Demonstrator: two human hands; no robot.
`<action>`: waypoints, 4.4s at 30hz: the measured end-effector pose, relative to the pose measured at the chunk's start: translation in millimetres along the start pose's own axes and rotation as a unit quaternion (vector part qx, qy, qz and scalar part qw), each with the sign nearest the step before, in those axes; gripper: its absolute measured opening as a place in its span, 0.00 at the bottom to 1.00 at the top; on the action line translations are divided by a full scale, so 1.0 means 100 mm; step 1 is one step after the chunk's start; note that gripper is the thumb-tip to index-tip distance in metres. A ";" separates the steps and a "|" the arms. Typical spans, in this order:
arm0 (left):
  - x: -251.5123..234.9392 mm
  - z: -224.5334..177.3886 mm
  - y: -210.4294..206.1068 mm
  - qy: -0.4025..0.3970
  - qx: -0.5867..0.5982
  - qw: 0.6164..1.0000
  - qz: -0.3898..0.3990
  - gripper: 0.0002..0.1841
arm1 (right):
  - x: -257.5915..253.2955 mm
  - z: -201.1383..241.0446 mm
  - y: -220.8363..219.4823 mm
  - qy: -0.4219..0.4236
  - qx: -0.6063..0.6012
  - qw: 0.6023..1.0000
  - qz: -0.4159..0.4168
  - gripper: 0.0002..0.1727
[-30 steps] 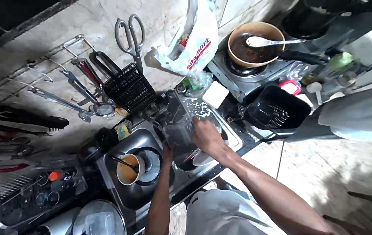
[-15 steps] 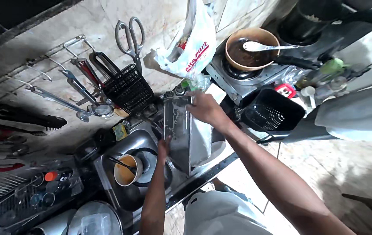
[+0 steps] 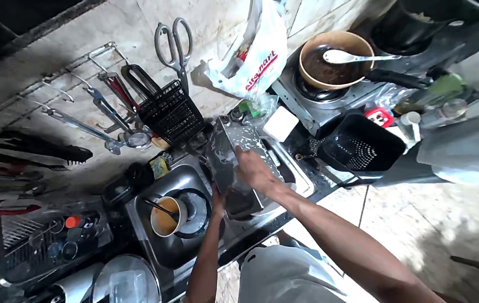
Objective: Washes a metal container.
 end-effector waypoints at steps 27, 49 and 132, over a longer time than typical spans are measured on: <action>-0.39 0.08 0.26 -0.043 -0.157 0.986 -0.031 0.28 | -0.13 -0.30 0.69 0.022 -0.145 0.988 -0.052 0.26; -0.74 -0.57 -0.02 -0.144 -0.211 0.966 0.024 0.33 | -0.81 0.23 0.31 0.128 -0.002 0.986 0.108 0.23; 0.54 -0.70 0.94 -0.073 0.083 0.978 -0.175 0.54 | -0.32 -0.56 -3.02 0.099 -0.116 0.986 0.069 0.32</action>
Point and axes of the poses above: each hand's wrist, its own x-axis away from the middle knuckle, its own y-axis out of the back of the hand, z = x × y, the point moved 9 cm from there along -x, towards the middle knuckle, and after that the axes turned 14 degrees about -z, right-handed, at the moved point
